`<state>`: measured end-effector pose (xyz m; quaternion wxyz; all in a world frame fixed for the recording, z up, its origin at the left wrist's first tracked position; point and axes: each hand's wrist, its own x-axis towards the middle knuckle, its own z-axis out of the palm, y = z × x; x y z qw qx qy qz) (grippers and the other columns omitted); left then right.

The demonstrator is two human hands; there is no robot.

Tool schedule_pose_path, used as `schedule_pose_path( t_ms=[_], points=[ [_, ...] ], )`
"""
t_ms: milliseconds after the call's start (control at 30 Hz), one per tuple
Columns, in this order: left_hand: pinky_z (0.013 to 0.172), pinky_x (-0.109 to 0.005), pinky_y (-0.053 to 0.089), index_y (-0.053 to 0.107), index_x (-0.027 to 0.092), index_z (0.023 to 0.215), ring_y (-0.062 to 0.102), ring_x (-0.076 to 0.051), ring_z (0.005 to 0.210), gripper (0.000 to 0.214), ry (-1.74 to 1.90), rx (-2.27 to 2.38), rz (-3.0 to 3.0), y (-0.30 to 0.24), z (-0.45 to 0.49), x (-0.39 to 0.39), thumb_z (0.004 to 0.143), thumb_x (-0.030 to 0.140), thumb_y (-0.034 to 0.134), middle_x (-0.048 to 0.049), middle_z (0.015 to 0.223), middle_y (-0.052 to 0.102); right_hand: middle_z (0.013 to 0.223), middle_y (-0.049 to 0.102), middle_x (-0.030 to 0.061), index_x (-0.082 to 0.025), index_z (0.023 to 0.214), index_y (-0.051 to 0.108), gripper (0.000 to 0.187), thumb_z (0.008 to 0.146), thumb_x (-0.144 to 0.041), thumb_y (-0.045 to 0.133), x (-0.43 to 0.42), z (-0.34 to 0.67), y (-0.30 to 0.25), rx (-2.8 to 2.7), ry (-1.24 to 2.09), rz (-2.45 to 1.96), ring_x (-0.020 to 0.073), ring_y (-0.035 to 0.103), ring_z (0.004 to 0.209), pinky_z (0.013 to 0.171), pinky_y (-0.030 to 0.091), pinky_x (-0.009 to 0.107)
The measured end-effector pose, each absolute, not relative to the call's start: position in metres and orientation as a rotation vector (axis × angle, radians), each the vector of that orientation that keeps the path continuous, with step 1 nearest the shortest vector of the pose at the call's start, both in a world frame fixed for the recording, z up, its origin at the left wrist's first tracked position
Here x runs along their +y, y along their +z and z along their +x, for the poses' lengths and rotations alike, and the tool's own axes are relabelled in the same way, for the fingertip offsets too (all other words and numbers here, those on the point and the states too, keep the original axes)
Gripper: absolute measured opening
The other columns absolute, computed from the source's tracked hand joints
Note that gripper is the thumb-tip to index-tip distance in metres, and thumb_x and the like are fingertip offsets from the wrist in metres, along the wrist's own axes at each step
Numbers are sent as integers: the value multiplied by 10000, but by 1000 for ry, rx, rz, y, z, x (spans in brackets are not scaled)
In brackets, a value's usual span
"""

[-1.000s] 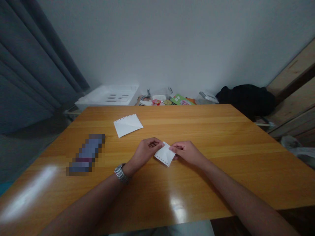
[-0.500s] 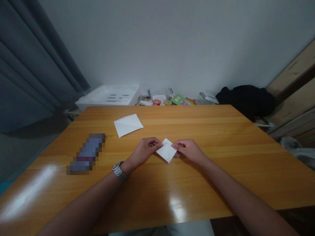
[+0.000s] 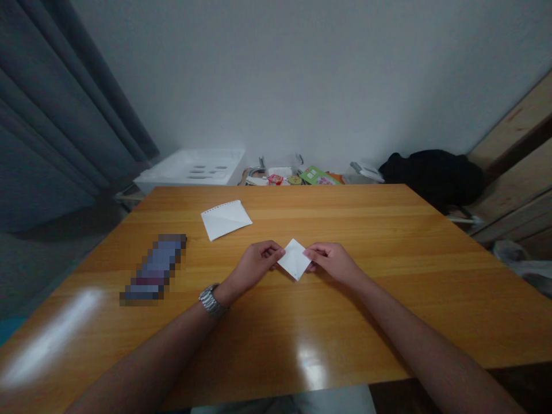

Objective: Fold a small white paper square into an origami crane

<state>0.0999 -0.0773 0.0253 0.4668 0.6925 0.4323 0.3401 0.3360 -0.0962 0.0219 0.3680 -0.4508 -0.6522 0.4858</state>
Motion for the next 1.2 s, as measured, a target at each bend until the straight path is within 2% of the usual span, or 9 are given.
schedule_pose_path(
  t_ms=[333, 433, 533, 633, 733, 867, 933, 1100, 1200],
  points=[
    [522, -204, 384, 647, 153, 817, 527, -109, 570, 335, 846, 1112, 1766, 24, 98, -77, 919, 466, 590, 5, 642, 607, 694, 689, 65, -115, 831, 708, 457, 847, -570, 668, -93, 336, 13, -1529, 1325, -1188, 148, 610, 591, 600, 494, 291],
    [532, -207, 390, 645, 149, 842, 529, -110, 585, 331, 839, 1077, 1742, 23, 99, -77, 928, 461, 575, -1, 678, 614, 692, 686, 64, -119, 820, 703, 455, 863, -568, 651, -93, 337, 14, -1554, 1308, -1170, 147, 608, 597, 600, 491, 286],
    [555, -214, 413, 654, 148, 903, 553, -117, 612, 322, 825, 1041, 1768, 23, 97, -77, 944, 450, 549, -11, 723, 633, 692, 682, 55, -125, 819, 697, 447, 881, -562, 629, -92, 338, 13, -1581, 1288, -1151, 147, 603, 600, 602, 479, 283],
    [566, -223, 427, 648, 164, 1055, 564, -127, 609, 288, 824, 1109, 1877, 23, 93, -76, 955, 410, 536, 5, 710, 627, 683, 679, 47, -134, 832, 694, 437, 913, -548, 583, -90, 341, 9, -1622, 1230, -1196, 149, 595, 589, 592, 461, 278],
    [670, -263, 481, 644, 188, 1122, 604, -153, 710, 245, 851, 1179, 2121, 25, 90, -76, 968, 332, 521, -20, 814, 659, 744, 711, 56, -155, 870, 714, 375, 949, -482, 549, -87, 343, 5, -1754, 978, -1318, 170, 623, 651, 627, 453, 281],
    [979, -351, 477, 653, 197, 1179, 598, -215, 1102, 264, 797, 952, 2494, 27, 90, -78, 998, 260, 471, -103, 1195, 647, 880, 749, 65, -184, 905, 737, 298, 986, -373, 521, -86, 343, 5, -1994, 735, -1351, 194, 659, 785, 710, 449, 292],
    [1051, -377, 447, 618, 201, 1265, 562, -230, 1206, 309, 701, 852, 2613, 25, 92, -79, 1006, 246, 456, -114, 1315, 607, 862, 737, 64, -185, 888, 738, 280, 989, -342, 529, -86, 341, 5, -2071, 648, -1342, 193, 648, 787, 715, 444, 295],
    [1067, -428, 433, 616, 191, 1298, 589, -249, 1172, 335, 524, 831, 2759, 16, 95, -79, 998, 257, 480, -111, 1301, 638, 871, 686, 72, -184, 885, 735, 225, 979, -291, 561, -84, 340, 5, -2116, 456, -1306, 202, 622, 841, 757, 463, 314],
    [1133, -464, 354, 616, 198, 1304, 576, -247, 1177, 343, 521, 860, 2789, 15, 96, -80, 995, 300, 507, -104, 1280, 645, 919, 677, 84, -185, 939, 732, 220, 992, -279, 541, -84, 339, 6, -2135, 349, -1282, 215, 615, 888, 814, 483, 343]
  ],
)
